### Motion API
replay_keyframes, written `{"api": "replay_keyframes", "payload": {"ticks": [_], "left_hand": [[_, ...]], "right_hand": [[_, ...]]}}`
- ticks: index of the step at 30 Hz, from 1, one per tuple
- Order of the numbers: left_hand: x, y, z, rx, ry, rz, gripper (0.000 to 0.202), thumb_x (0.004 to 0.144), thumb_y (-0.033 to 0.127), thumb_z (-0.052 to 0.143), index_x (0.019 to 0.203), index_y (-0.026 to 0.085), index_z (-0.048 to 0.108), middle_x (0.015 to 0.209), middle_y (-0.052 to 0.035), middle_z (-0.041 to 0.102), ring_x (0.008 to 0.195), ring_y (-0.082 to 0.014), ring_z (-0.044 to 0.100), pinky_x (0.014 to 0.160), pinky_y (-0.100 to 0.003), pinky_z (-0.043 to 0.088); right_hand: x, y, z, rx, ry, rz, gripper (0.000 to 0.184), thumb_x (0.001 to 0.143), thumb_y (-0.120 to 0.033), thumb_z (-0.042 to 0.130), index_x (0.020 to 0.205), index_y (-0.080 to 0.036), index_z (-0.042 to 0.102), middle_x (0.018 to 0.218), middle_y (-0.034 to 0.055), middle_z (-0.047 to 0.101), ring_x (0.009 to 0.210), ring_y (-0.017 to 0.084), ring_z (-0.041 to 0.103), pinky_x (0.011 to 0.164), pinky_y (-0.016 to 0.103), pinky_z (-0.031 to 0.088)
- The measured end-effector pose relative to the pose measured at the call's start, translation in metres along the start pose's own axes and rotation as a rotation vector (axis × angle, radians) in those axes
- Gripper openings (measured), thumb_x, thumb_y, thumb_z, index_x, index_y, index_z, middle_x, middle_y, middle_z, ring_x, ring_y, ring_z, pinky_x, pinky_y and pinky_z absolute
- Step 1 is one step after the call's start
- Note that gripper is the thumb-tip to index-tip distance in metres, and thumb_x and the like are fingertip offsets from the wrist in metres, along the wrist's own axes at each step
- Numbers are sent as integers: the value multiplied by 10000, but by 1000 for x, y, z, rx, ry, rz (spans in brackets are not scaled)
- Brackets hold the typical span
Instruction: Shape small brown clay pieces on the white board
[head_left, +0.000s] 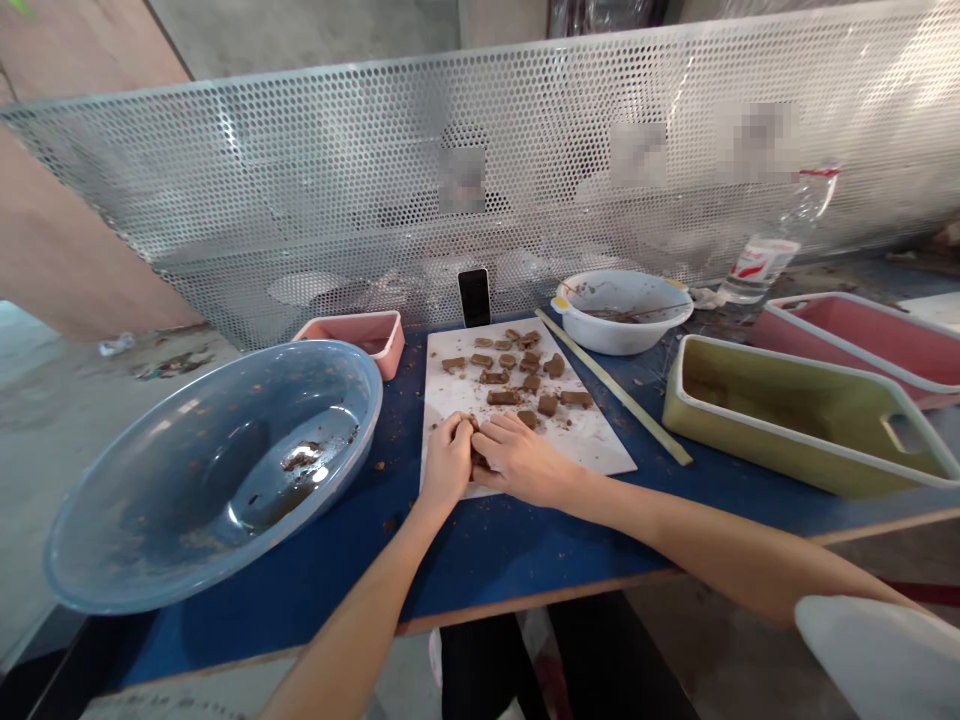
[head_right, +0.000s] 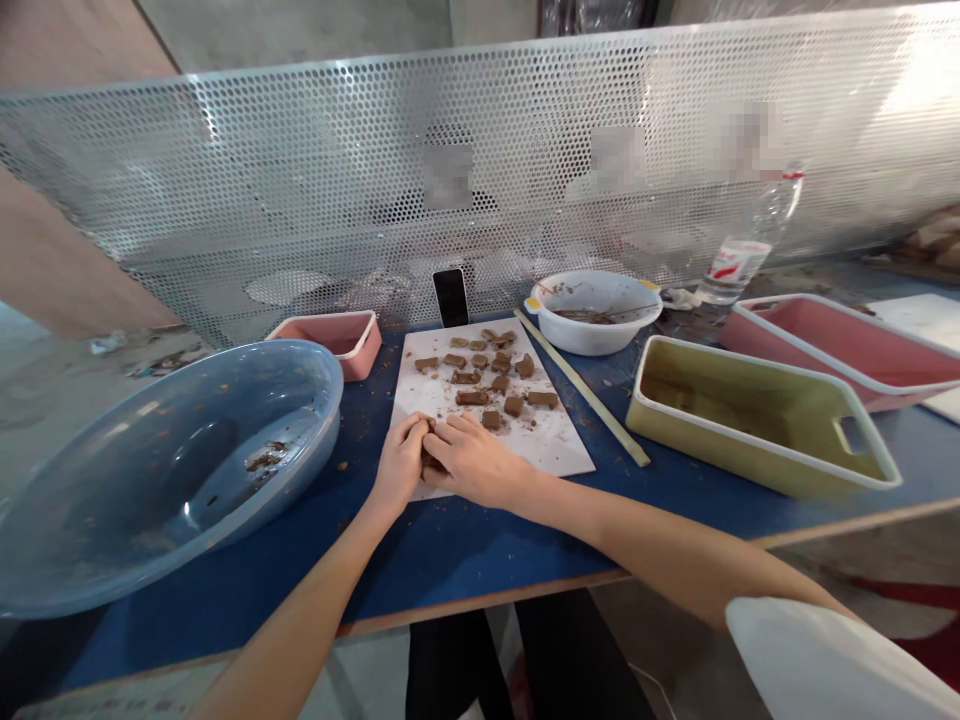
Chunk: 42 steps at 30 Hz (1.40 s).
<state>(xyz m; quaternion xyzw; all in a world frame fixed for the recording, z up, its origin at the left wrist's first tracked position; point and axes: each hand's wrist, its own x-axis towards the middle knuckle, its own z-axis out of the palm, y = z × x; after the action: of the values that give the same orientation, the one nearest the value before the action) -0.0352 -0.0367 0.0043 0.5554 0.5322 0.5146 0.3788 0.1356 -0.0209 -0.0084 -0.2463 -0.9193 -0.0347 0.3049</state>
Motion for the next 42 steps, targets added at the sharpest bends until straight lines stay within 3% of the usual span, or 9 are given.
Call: {"api": "replay_keyframes", "payload": {"ticks": [5, 13, 20, 25, 28, 31, 34, 37, 42], "left_hand": [[0, 3, 3, -216, -70, -147, 306, 799, 432, 668, 667, 243, 466, 620, 53, 401, 560, -126, 374, 517, -244, 310], [1, 14, 7, -403, -16, -255, 282, 724, 452, 703, 691, 235, 528, 649, 45, 492, 571, -128, 464, 533, -232, 394], [9, 8, -29, 441, 318, 103, 164, 1018, 345, 539, 912, 255, 627, 772, -36, 679, 718, -238, 665, 721, -318, 490], [14, 2, -41, 770, 416, 207, 300, 1126, 268, 433, 1325, 190, 643, 1202, -200, 792, 1004, -336, 785, 856, -399, 572], [16, -4, -42, 996, 427, 175, 396, 1157, 266, 398, 1451, 114, 614, 1270, -262, 763, 1048, -381, 784, 870, -446, 606], [14, -11, -42, 1202, 366, 104, 471, 1140, 191, 388, 1540, 26, 571, 1280, -317, 748, 1193, -452, 751, 990, -542, 610], [12, -15, -40, 1218, 331, 165, 518, 1087, 129, 449, 1586, 29, 551, 1338, -313, 742, 1348, -484, 677, 1143, -625, 552], [10, -12, -36, 1133, 372, 268, 532, 1067, 152, 517, 1591, 71, 557, 1397, -294, 718, 1400, -498, 626, 1181, -667, 519], [9, -2, -31, 977, 347, 427, 395, 1054, 117, 543, 1427, 117, 670, 1335, -249, 715, 1310, -447, 620, 1153, -627, 523]], "right_hand": [[-1, 1, -5, 70, 45, -36, 230, 1213, -296, 524, 1036, -213, 645, 953, 63, 688, 875, 231, 558, 849, 388, 477], [0, 1, -11, 51, 174, -60, 282, 1221, -280, 462, 960, -251, 563, 861, 34, 620, 840, 231, 562, 819, 380, 484], [-10, 4, -20, 153, 225, 67, 312, 1231, -357, 450, 933, -270, 478, 859, 41, 616, 828, 230, 577, 780, 365, 486], [-13, 11, -15, 145, 101, 121, 460, 1237, -543, 429, 871, -268, 479, 762, 26, 605, 746, 213, 581, 709, 344, 456], [-10, 12, -20, 118, -17, 120, 506, 1220, -599, 465, 855, -255, 527, 720, 23, 615, 717, 213, 615, 694, 341, 466], [-8, 12, -43, 72, -77, 119, 450, 1210, -551, 528, 911, -230, 628, 774, 56, 697, 784, 250, 703, 762, 373, 546], [-16, 24, -84, 91, -71, 195, 310, 1211, -436, 536, 1131, -211, 734, 1057, 117, 825, 983, 286, 794, 926, 428, 631], [-38, 53, -137, 4, -94, 453, 377, 1198, -462, 546, 1462, -247, 708, 1413, 151, 805, 1250, 341, 790, 1065, 482, 627], [-90, 128, -216, -212, -215, 934, 510, 1132, -376, 725, 1585, -201, 569, 1192, 200, 853, 952, 307, 790, 890, 428, 540]]}}
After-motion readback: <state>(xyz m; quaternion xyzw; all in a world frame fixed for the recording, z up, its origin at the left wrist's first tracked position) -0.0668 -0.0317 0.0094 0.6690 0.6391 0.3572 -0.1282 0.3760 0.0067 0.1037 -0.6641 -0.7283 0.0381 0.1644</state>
